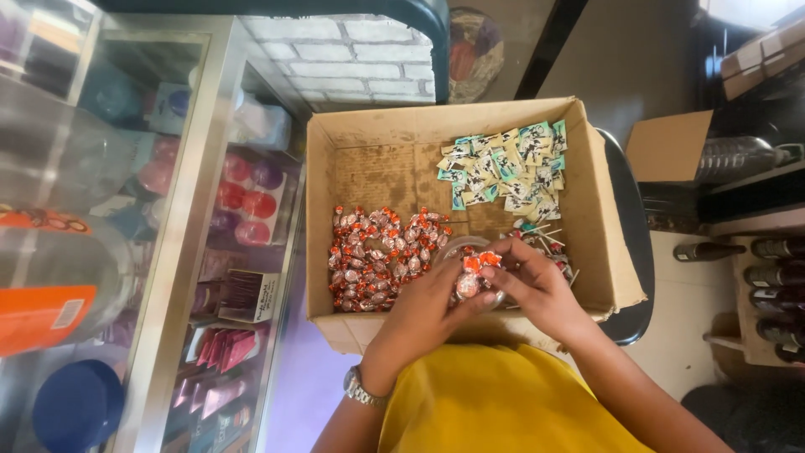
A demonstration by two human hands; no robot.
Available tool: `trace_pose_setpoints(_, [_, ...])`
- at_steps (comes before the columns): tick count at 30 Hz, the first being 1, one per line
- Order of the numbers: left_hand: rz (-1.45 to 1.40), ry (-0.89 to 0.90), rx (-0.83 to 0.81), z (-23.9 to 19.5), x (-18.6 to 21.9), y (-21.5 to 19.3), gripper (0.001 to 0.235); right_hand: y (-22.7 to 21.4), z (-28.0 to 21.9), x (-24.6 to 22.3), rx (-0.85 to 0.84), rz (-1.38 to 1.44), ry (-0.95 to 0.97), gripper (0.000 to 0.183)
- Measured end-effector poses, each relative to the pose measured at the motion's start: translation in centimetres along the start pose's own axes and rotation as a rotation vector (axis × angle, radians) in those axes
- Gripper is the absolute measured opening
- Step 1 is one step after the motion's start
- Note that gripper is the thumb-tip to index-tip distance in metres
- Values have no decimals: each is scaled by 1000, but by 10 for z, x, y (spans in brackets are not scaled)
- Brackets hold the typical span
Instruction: The person is seen picking up candies from a cardboard box and placing them into a plastic jar.
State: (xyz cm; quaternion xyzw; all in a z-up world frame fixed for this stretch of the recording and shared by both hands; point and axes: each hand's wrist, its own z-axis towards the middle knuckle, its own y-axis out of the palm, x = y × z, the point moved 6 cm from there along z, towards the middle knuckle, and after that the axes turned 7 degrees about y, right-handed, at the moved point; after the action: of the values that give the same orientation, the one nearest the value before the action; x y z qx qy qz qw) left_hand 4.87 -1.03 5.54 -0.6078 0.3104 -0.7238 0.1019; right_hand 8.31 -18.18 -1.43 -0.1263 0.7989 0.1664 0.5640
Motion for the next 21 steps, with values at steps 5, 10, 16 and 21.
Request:
trace_pose_setpoints(5, [-68,-52,23,-9,-5,6,43,8,1,-4,-30,26,3,21])
trace_pose_setpoints(10, [-254,-95,131,-6,2,-9,56,-4,-6,-21,286,-83,-150,15])
trace_pose_setpoints(16, [-171,-161,201,-11,-26,-9,39,7,-16,-73,336,-648,-212,21])
trace_pose_setpoints(21, [-230,-151,181,-11,-25,1,41,15,-20,-72,245,-646,-416,12])
